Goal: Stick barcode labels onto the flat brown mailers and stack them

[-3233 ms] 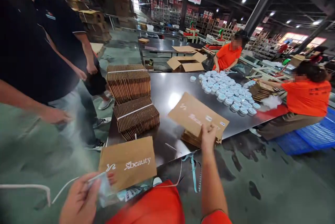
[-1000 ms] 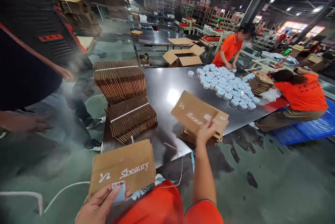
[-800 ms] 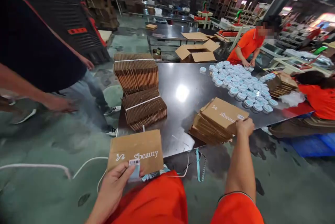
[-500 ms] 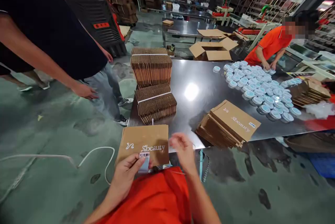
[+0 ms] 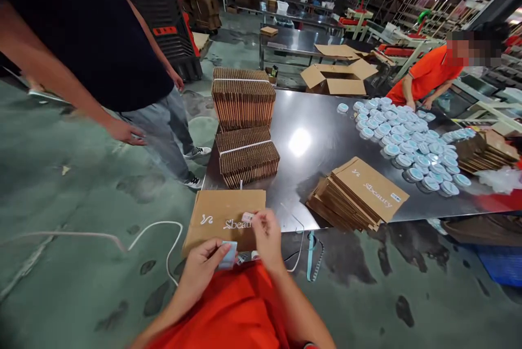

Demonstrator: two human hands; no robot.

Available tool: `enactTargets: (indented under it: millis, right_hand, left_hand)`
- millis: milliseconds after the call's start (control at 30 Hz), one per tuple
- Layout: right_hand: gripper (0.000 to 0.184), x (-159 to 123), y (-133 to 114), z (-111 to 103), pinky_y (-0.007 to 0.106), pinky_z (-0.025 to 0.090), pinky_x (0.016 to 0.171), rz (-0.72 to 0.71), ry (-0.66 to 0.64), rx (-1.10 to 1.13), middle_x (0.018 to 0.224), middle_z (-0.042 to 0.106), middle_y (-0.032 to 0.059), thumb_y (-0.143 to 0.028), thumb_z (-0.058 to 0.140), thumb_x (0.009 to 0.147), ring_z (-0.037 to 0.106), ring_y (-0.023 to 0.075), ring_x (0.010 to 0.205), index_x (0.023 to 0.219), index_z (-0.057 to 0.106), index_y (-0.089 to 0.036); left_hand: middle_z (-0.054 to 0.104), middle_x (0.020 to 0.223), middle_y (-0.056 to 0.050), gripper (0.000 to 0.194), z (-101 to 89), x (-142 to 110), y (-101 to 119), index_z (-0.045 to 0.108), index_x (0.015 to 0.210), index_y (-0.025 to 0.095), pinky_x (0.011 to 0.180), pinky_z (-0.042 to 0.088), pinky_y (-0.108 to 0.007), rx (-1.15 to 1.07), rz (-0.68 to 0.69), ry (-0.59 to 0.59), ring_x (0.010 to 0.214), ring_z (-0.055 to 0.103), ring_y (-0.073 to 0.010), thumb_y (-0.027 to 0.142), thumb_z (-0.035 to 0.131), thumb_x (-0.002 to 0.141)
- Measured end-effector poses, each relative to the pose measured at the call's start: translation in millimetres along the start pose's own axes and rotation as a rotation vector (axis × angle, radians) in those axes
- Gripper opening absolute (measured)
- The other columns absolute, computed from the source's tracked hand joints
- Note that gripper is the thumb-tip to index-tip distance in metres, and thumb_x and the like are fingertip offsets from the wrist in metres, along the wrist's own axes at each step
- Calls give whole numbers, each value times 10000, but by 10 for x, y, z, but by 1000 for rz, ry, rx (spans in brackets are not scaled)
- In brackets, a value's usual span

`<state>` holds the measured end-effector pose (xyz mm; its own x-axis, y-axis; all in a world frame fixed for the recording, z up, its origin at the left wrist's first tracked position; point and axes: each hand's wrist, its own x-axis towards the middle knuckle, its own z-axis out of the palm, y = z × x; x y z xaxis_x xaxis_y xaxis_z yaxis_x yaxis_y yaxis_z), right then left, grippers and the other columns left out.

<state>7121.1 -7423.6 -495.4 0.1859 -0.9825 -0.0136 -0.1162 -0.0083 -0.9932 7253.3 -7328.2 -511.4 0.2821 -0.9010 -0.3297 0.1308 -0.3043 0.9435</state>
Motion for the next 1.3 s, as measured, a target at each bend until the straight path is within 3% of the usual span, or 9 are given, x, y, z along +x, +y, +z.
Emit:
enactTargets:
  millis: [100, 267, 433, 800, 1033, 1167, 1300]
  right_hand:
    - [249, 326, 198, -115, 278, 451, 687, 48, 97, -121, 787, 617, 36, -432, 597, 752, 546, 175, 769, 703, 590, -188]
    - [272, 584, 493, -155, 253, 379, 542, 175, -38, -154, 568, 503, -9, -432, 572, 712, 470, 140, 574, 596, 543, -187]
    - [258, 556, 560, -86, 240, 322, 523, 147, -29, -232, 579, 514, -4, -412, 541, 712, 438, 133, 571, 594, 552, -184]
    - [207, 537, 503, -43, 275, 362, 604, 36, 29, -447, 620, 586, 25, -321, 514, 739, 507, 163, 618, 581, 559, -195]
    - [259, 478, 493, 1, 286, 343, 604, -16, 81, -554, 596, 544, -6, -377, 662, 691, 474, 162, 596, 582, 490, -217]
    - [253, 481, 506, 20, 269, 343, 584, -18, 142, -474, 603, 487, -58, -363, 664, 680, 443, 143, 562, 747, 465, -222]
    - [186, 454, 542, -36, 281, 394, 634, -59, 153, -355, 662, 512, -39, -358, 567, 747, 506, 158, 628, 804, 455, -221]
  left_hand:
    - [687, 662, -36, 339, -16, 104, -94, 661, 702, 168, 601, 482, -262, -14, 1, 8, 650, 622, -191, 505, 625, 726]
    - [704, 657, -53, 421, -15, 259, -205, 645, 706, 159, 572, 503, -300, -115, -118, 56, 620, 642, -217, 570, 677, 619]
    - [715, 693, -62, 421, -10, 249, -202, 642, 700, 164, 567, 498, -295, -87, -124, 80, 673, 655, -234, 574, 676, 609]
    - [704, 669, -53, 429, -6, 229, -179, 601, 675, 168, 558, 487, -292, -136, -176, 67, 665, 652, -231, 580, 686, 590]
    - [712, 695, -66, 401, -21, 239, -270, 634, 697, 152, 572, 490, -298, -127, -142, 59, 647, 640, -215, 544, 683, 630]
    - [722, 731, -76, 384, -6, 228, -286, 643, 712, 149, 590, 493, -291, -135, -127, 67, 693, 651, -221, 526, 677, 647]
    - [734, 764, -91, 390, -28, 177, -243, 657, 725, 148, 623, 513, -312, -82, -91, 57, 708, 662, -230, 535, 647, 675]
